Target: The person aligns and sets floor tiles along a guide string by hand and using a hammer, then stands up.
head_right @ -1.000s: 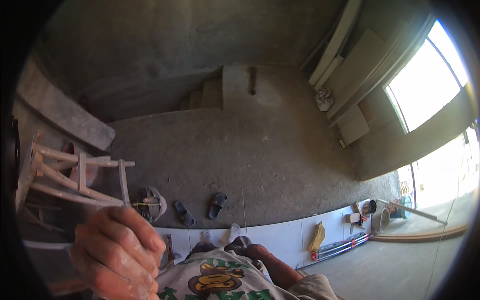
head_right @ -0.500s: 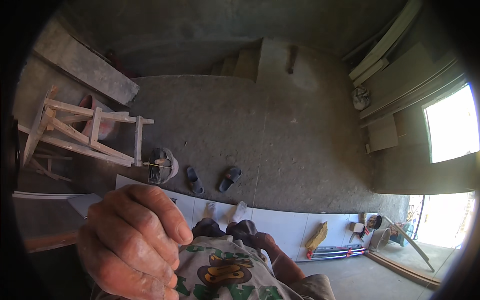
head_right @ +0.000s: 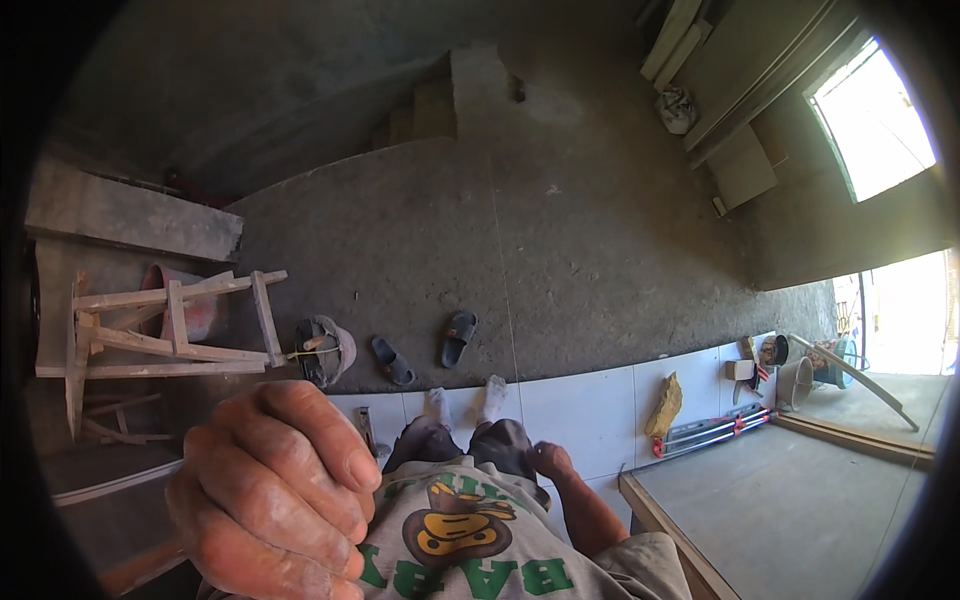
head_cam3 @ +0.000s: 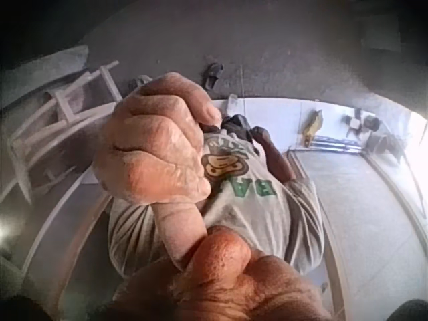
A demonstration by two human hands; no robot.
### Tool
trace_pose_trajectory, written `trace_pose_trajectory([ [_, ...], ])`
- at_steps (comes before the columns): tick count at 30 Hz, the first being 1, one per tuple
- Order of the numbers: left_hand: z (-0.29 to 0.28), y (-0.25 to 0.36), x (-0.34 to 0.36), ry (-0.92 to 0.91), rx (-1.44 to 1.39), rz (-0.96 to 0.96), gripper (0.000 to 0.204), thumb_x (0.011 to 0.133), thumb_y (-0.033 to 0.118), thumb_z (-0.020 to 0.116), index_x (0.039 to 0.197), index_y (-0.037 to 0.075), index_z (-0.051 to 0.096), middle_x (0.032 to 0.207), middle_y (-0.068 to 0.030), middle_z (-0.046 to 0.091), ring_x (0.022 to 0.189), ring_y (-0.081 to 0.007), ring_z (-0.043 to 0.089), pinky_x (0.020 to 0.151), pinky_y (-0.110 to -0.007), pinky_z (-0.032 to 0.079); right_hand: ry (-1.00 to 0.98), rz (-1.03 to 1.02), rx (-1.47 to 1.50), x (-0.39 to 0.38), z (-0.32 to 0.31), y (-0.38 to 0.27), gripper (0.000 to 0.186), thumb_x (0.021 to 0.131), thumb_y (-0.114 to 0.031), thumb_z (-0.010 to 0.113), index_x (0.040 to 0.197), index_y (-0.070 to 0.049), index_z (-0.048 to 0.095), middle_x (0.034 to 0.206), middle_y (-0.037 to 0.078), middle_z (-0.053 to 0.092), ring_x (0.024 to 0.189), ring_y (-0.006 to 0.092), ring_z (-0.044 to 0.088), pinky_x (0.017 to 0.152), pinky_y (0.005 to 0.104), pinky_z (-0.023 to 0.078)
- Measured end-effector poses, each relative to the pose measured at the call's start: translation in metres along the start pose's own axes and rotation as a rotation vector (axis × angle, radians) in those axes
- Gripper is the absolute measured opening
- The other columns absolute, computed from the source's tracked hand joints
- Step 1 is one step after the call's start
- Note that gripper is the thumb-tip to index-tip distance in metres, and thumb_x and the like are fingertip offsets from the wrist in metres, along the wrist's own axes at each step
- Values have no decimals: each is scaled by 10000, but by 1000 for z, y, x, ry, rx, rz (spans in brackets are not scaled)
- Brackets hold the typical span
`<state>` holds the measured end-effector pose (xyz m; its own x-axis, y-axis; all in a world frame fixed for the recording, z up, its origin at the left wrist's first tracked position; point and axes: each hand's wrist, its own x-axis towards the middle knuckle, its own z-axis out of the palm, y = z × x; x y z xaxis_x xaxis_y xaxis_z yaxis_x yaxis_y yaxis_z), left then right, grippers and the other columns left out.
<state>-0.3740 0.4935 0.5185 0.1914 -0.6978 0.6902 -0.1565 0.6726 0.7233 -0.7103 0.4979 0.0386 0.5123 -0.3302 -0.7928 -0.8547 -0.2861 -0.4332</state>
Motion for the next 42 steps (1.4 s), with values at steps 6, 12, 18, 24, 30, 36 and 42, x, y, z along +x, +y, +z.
trace_pose_trajectory([
  [6,-2,0,2,-8,22,6,145,762,121,703,660,107,601,575,17,606,465,-87,533,642,-272,506,-141,-104,-347,-16,42,32,310,871,-287,444,972,-115,682,1019,175,652,966,342,625,797,441,513],
  [12,-6,-11,3,13,44,-86,143,781,121,684,672,101,594,581,16,609,479,-94,542,644,-272,506,-100,118,-82,27,82,20,353,838,-276,463,938,-7,667,1006,214,648,950,347,630,798,434,508],
  [18,-14,-18,-9,-34,46,-79,146,776,140,700,677,110,597,577,16,603,485,-91,544,638,-269,501,33,-132,-100,18,32,-34,316,830,-311,493,872,-52,670,936,199,660,867,362,643,764,445,513],
  [24,-10,-16,-21,-107,19,-152,194,750,205,727,653,96,599,587,5,598,476,-108,533,640,-301,497,285,70,121,-2,35,-11,274,851,-282,501,892,-70,670,965,152,662,880,363,627,760,441,506],
  [30,-12,-29,-68,-506,-406,-518,149,786,204,720,744,69,675,687,-9,639,614,-137,596,669,-313,478,286,394,333,-44,51,-58,424,848,-388,487,935,-19,677,990,241,638,972,388,607,840,444,482],
  [36,8,-2,-93,-1244,-1283,-364,143,867,213,620,958,126,688,910,-91,650,707,-193,595,667,-334,463,361,502,542,-54,119,-122,407,850,-367,509,1031,-32,654,1040,219,638,998,380,600,870,442,471],
  [42,10,20,-114,-1456,-1622,-259,190,879,226,559,1010,158,679,1033,-101,591,794,-247,556,660,-352,417,402,642,695,-74,180,-188,416,874,-359,487,1075,-25,633,1060,244,624,1027,383,584,903,447,448],
])
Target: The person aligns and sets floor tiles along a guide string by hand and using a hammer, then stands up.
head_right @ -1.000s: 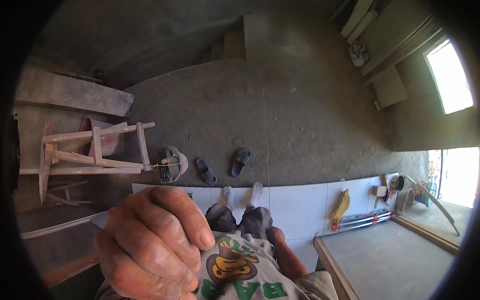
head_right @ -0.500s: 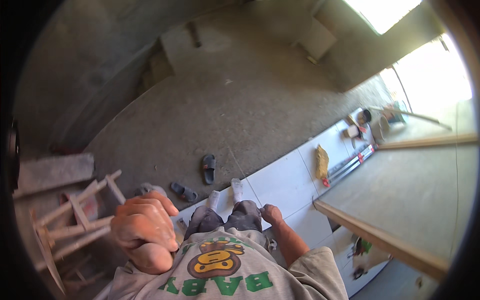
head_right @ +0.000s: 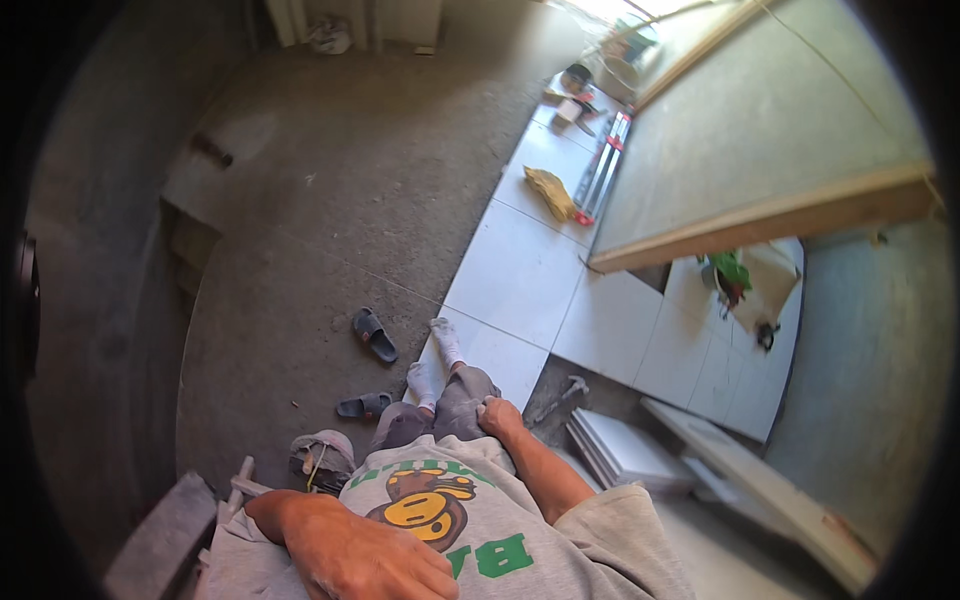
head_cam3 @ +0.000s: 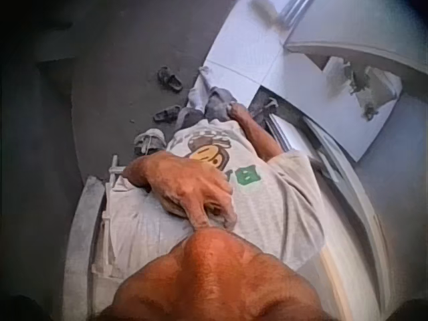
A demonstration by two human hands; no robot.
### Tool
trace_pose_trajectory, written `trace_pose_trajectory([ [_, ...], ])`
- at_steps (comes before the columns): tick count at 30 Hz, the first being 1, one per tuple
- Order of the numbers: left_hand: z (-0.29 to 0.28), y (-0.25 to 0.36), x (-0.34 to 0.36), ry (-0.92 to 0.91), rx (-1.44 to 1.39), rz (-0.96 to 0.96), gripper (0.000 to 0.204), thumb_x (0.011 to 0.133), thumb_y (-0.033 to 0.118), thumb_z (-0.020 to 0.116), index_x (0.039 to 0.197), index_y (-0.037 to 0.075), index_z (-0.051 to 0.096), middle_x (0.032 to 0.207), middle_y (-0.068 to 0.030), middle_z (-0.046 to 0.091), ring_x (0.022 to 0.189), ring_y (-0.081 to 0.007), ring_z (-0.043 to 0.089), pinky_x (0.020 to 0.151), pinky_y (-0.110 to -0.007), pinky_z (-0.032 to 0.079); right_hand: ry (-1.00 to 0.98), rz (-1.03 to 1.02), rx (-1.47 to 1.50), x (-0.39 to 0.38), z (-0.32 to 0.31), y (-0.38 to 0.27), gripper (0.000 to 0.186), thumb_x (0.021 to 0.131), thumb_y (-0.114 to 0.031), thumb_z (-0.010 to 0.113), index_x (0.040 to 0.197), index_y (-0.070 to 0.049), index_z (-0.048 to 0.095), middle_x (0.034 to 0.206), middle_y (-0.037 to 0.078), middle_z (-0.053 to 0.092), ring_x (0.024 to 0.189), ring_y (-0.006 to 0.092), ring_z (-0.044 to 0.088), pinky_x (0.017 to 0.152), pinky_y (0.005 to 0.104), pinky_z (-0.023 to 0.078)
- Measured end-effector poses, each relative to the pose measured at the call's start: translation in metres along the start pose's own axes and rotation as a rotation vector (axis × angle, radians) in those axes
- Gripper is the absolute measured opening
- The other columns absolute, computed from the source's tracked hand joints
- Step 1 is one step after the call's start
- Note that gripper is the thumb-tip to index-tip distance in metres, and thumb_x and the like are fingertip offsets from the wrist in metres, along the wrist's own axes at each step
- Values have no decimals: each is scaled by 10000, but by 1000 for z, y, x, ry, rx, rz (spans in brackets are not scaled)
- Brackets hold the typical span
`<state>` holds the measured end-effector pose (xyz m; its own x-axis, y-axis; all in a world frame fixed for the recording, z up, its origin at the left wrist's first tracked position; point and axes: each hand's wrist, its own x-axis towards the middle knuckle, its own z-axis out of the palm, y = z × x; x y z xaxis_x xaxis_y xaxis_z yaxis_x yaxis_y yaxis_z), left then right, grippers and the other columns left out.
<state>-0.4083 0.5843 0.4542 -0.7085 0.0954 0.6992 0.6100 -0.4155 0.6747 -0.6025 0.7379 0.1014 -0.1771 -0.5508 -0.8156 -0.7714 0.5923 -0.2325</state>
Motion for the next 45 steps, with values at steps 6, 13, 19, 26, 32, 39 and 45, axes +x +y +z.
trace_pose_trajectory([
  [6,0,-15,21,-163,192,-144,119,864,250,574,832,142,614,989,-80,582,809,-246,538,719,-387,397,43,96,168,-29,50,54,413,865,-353,489,1054,-19,642,1064,240,624,1020,386,584,890,450,445],
  [13,33,-63,38,409,-382,-42,326,904,386,543,853,65,578,826,-78,607,790,-255,614,913,-462,360,113,240,385,-67,92,74,391,868,-330,486,1030,-6,632,1048,243,625,1012,396,582,882,465,441],
  [19,26,-88,75,161,-184,-192,476,918,455,477,802,15,618,818,-144,640,789,-282,636,902,-478,398,111,321,382,-79,91,101,394,870,-334,492,1066,-16,615,1063,246,621,1031,391,581,906,478,435],
  [26,77,-146,115,424,-732,72,521,920,440,470,884,-60,614,904,-224,628,776,-356,619,668,-491,475,72,254,391,-63,82,123,406,859,-348,514,1076,-20,614,1075,245,618,1027,392,585,903,463,445],
  [32,70,-186,175,435,-737,264,337,913,242,558,1037,-66,611,1073,-270,578,982,-410,567,823,-516,454,131,200,410,-47,45,173,387,836,-336,529,1022,-16,640,1025,246,633,989,376,604,875,452,459],
  [39,41,-218,200,388,-704,130,202,917,129,548,926,-39,659,1045,-225,608,938,-376,603,821,-487,469,96,190,437,-47,27,206,406,838,-347,527,1025,-2,631,1035,262,623,1009,385,593,886,464,447],
  [45,6,-211,217,285,-304,31,233,933,145,511,845,-1,671,901,-161,666,784,-287,643,765,-426,487,74,233,408,-45,33,239,405,837,-351,529,1032,-11,632,1057,240,626,1028,383,587,888,459,448],
])
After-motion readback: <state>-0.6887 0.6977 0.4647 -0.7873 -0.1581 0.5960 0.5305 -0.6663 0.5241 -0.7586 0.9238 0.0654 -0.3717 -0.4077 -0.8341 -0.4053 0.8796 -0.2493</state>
